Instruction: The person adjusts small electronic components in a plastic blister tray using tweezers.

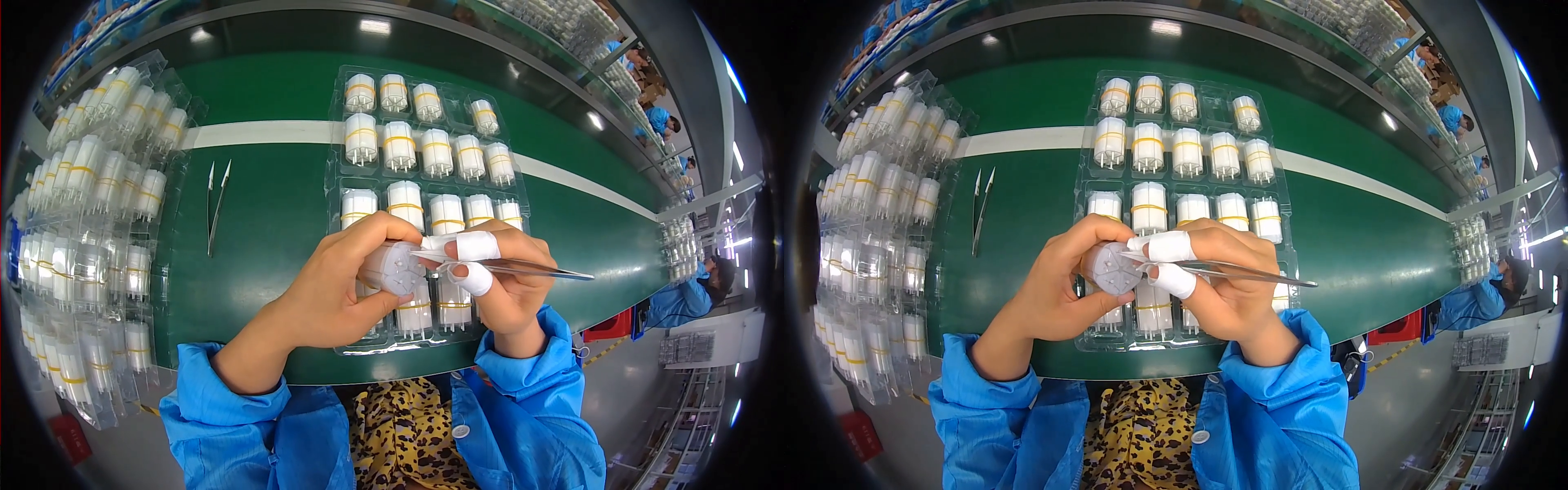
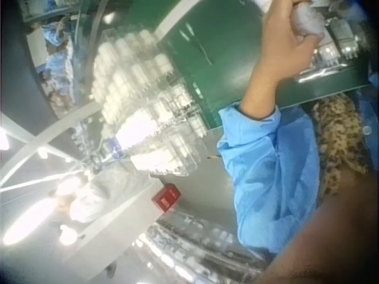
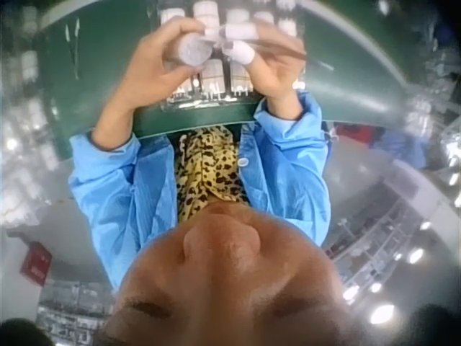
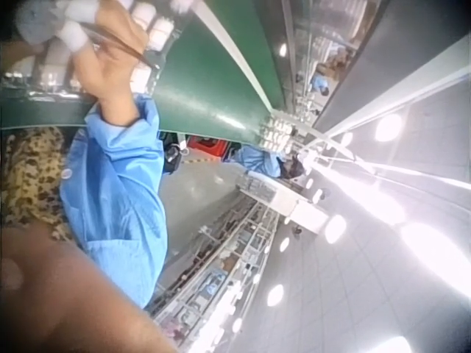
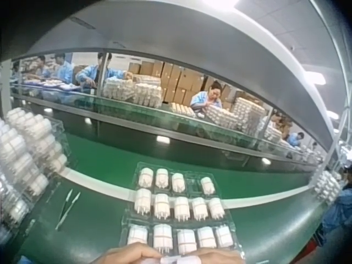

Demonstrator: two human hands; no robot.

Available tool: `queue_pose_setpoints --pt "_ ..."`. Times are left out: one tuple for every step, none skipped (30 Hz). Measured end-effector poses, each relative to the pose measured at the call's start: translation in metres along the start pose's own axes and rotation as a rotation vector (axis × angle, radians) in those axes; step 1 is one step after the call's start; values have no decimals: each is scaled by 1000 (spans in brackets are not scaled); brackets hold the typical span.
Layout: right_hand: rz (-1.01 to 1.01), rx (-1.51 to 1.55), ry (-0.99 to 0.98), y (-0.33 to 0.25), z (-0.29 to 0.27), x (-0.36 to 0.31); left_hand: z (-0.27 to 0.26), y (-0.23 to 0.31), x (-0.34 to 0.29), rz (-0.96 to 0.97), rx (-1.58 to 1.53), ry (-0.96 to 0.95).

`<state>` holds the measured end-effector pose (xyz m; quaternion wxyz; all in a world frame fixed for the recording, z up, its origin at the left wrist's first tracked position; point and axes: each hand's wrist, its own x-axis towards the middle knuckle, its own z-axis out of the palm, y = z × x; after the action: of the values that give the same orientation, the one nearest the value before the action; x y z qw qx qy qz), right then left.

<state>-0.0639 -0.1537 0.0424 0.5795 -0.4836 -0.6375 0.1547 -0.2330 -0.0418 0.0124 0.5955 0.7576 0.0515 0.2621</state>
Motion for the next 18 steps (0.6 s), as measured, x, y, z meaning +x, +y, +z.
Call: queue_pose_setpoints --pt "-1 -3 0 0 1 0 1 0 -1 -1 -10 7" --pt "-2 8 2 0 1 -1 1 1 -1 -3 -20 14" --pt "-3 19 4 0 1 -1 1 0 -1 -2 -22 13" --pt "-3 17 4 0 1 -1 1 -1 -2 10 5 16" --pt "3 16 -4 -1 1 -1 1 -1 -3 21 32 18" --pt "9 15 -12 -1 0 -1 2 1 -3 21 32 17" --pt "9 14 -11 -1 0 0 4 3 -2 -5 1 51" --pt "4 -5 -15 -1 0 0 6 4 -2 -31 -29 85" --pt "-2 -24 -18 -1 -1 0 6 3 -2 -32 -30 84" --pt "-1 -25 -16 -1 -1 1 7 1 -2 -22 -11 90" --pt "7 -41 -22 -2 -1 1 7 0 -2 -13 9 96" --pt "14 -56 -28 -3 0 1 6 -1 -2 -13 8 94" --pt "16 -56 -27 -4 0 2 5 -2 -2 -7 48 82" --pt "3 -85 -35 -5 1 4 5 -3 -3 -1 88 71" --pt "-9 -113 -42 -5 2 4 4 -4 -2 -2 87 69" --pt "-7 -113 -41 -5 4 4 4 -4 -2 14 149 80" --pt "-5 -112 -41 -4 6 4 4 -4 -2 31 210 89" --pt "-4 -110 -40 -3 7 4 4 -4 -2 30 210 87"
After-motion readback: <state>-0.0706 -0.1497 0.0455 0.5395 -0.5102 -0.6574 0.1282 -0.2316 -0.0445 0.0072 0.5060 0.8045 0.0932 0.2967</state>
